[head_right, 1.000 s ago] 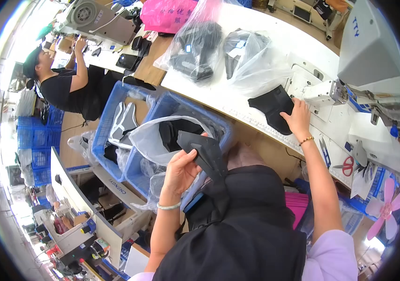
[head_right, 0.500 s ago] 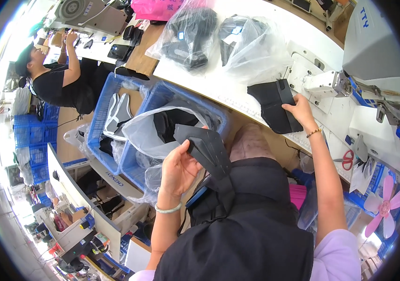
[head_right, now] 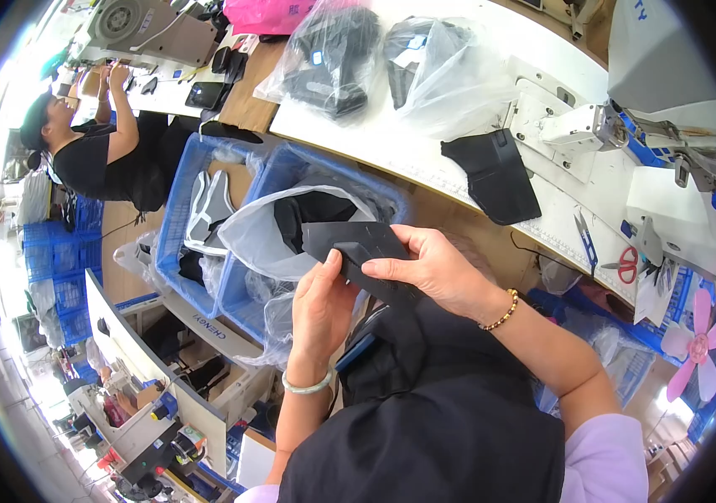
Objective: Gathering, inspecting, and bagging various shoe components from bins in a manufacturing area.
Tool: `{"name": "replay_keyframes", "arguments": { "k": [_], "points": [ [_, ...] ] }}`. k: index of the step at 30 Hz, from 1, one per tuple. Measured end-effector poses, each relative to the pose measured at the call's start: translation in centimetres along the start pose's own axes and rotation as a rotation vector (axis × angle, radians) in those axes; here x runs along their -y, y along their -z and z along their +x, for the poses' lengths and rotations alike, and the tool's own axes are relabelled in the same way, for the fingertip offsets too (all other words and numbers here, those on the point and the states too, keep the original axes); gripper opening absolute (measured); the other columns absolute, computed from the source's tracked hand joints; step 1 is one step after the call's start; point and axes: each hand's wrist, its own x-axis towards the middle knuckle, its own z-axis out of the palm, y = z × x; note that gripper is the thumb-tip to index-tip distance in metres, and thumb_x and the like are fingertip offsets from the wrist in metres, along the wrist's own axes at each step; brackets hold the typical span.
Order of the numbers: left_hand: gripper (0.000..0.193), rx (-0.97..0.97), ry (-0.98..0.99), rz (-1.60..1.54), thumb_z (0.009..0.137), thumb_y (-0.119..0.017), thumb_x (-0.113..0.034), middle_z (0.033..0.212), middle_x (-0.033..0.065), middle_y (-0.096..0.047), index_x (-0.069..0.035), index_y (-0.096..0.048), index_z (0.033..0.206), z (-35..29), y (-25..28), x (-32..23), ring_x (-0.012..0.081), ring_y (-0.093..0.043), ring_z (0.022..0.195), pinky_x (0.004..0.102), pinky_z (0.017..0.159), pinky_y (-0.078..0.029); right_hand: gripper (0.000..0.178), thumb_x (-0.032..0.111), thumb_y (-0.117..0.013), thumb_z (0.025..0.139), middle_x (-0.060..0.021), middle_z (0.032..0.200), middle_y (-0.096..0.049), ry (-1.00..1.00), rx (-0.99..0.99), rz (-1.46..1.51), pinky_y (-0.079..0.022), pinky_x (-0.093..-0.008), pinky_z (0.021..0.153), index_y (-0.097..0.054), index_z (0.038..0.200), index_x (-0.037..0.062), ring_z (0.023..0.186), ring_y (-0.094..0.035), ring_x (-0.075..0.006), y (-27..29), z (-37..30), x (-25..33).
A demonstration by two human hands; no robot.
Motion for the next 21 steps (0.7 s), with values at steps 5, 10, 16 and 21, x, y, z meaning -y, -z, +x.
{"name": "replay_keyframes", "arguments": {
  "k": [5, 10, 16, 21],
  "points": [
    [0.021, -0.123, -0.029, 0.078, 0.092, -0.052, -0.021, 0.084, 0.004, -0.063, -0.003, -0.059, 0.097, -0.5, -0.5, -0.6, 0.0105, -0.061, 0.074, 0.0266, 0.064, -0.051, 0.025, 0.007, -0.064, 0.081, -0.0036, 0.094, -0.063, -0.023, 0.007, 0.076, -0.048, -0.02, 0.074, -0.059, 0.105, -0.0014, 0.081, -0.057, -0.0051, -0.4, -0.5, -1.1],
    [0.016, -0.108, 0.027, -0.018, 0.091, -0.051, -0.015, 0.089, 0.0056, -0.063, -0.001, -0.058, 0.095, -0.7, 0.0, -0.3, 0.011, -0.06, 0.077, 0.0252, 0.07, -0.049, 0.023, 0.005, -0.064, 0.08, -0.0037, 0.092, -0.064, -0.045, 0.008, 0.135, -0.048, -0.0212, 0.074, -0.061, 0.102, -0.0011, 0.08, -0.059, -0.0063, -0.5, -0.6, -1.9],
    [0.015, -0.112, 0.041, -0.064, 0.089, -0.053, -0.013, 0.089, 0.0063, -0.063, 0.0, -0.058, 0.094, -1.0, 0.3, -0.2, 0.0119, -0.061, 0.077, 0.024, 0.07, -0.048, 0.023, 0.003, -0.063, 0.08, -0.0044, 0.093, -0.064, -0.066, 0.05, 0.193, -0.048, -0.0217, 0.075, -0.061, 0.102, -0.0012, 0.081, -0.059, -0.0073, -0.6, -0.4, -2.0],
    [0.015, -0.172, 0.069, -0.111, 0.089, -0.053, -0.014, 0.088, 0.0072, -0.063, 0.0, -0.058, 0.094, -1.0, 0.0, 0.1, 0.0131, -0.061, 0.075, 0.025, 0.067, -0.049, 0.022, 0.004, -0.062, 0.081, -0.0053, 0.094, -0.064, -0.081, 0.122, 0.273, -0.047, -0.0228, 0.077, -0.06, 0.103, -0.0018, 0.084, -0.059, -0.0083, -0.1, 0.0, -2.7]
  ]
}}
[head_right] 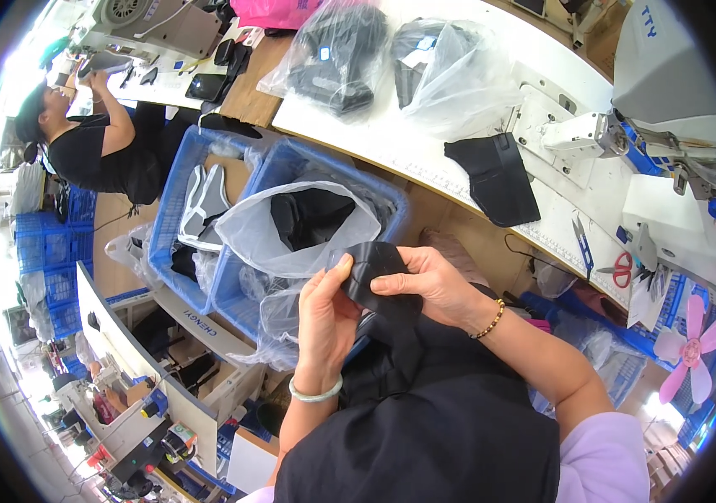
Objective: Gathering, inspecting, and bagging various shoe components from bins in a manufacturing area.
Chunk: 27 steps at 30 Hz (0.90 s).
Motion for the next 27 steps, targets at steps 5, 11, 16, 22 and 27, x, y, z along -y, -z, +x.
{"name": "replay_keyframes", "arguments": {
  "k": [5, 11, 16, 22, 27],
  "points": [
    [0.015, -0.093, 0.008, 0.008, 0.089, -0.055, -0.017, 0.076, 0.0044, -0.063, -0.003, -0.06, 0.086, 0.0, -0.8, 0.1, 0.0101, -0.059, 0.059, 0.0234, 0.05, -0.049, 0.023, 0.005, -0.061, 0.082, -0.0049, 0.096, -0.063, -0.029, 0.009, 0.042, -0.047, -0.0225, 0.077, -0.058, 0.104, -0.0013, 0.085, -0.058, -0.0082, 0.1, 0.1, -0.2],
    [0.019, -0.047, -0.14, 0.198, 0.092, -0.051, -0.019, 0.083, 0.0045, -0.062, -0.002, -0.057, 0.098, 0.1, -0.1, -0.1, 0.0087, -0.06, 0.067, 0.0224, 0.057, -0.05, 0.027, 0.004, -0.063, 0.082, -0.0029, 0.099, -0.06, 0.044, -0.067, -0.036, -0.047, -0.0218, 0.077, -0.053, 0.106, 0.0009, 0.087, -0.057, -0.0067, -0.5, 0.0, -0.4],
    [0.02, 0.029, -0.28, 0.477, 0.089, -0.056, -0.012, 0.094, 0.0048, -0.061, 0.002, -0.055, 0.105, 0.1, 0.2, 0.3, 0.0075, -0.056, 0.082, 0.0204, 0.068, -0.047, 0.023, 0.007, -0.062, 0.083, -0.0007, 0.094, -0.057, 0.122, -0.064, -0.129, -0.047, -0.0216, 0.078, -0.05, 0.103, 0.0029, 0.087, -0.055, -0.0051, -0.4, 0.0, -0.5],
    [0.018, -0.037, -0.358, 0.615, 0.085, -0.061, -0.007, 0.085, 0.0032, -0.062, 0.003, -0.059, 0.099, 0.9, -0.7, 0.7, 0.0057, -0.055, 0.074, 0.0187, 0.063, -0.045, 0.028, 0.008, -0.063, 0.084, -0.0005, 0.097, -0.054, 0.127, -0.067, -0.248, -0.045, -0.021, 0.078, -0.046, 0.105, 0.0032, 0.091, -0.051, -0.0048, -0.2, -0.6, -0.6],
    [0.024, -0.086, -0.213, 0.483, 0.091, -0.053, -0.019, 0.07, -0.0004, -0.06, 0.002, -0.061, 0.082, 2.2, 0.7, 1.2, 0.002, -0.049, 0.058, 0.0168, 0.049, -0.037, 0.031, 0.005, -0.064, 0.082, -0.0021, 0.101, -0.054, 0.076, -0.098, 0.017, -0.045, -0.0233, 0.082, -0.046, 0.107, 0.0024, 0.093, -0.054, -0.0081, -0.1, -0.9, -1.1]
  ]
}}
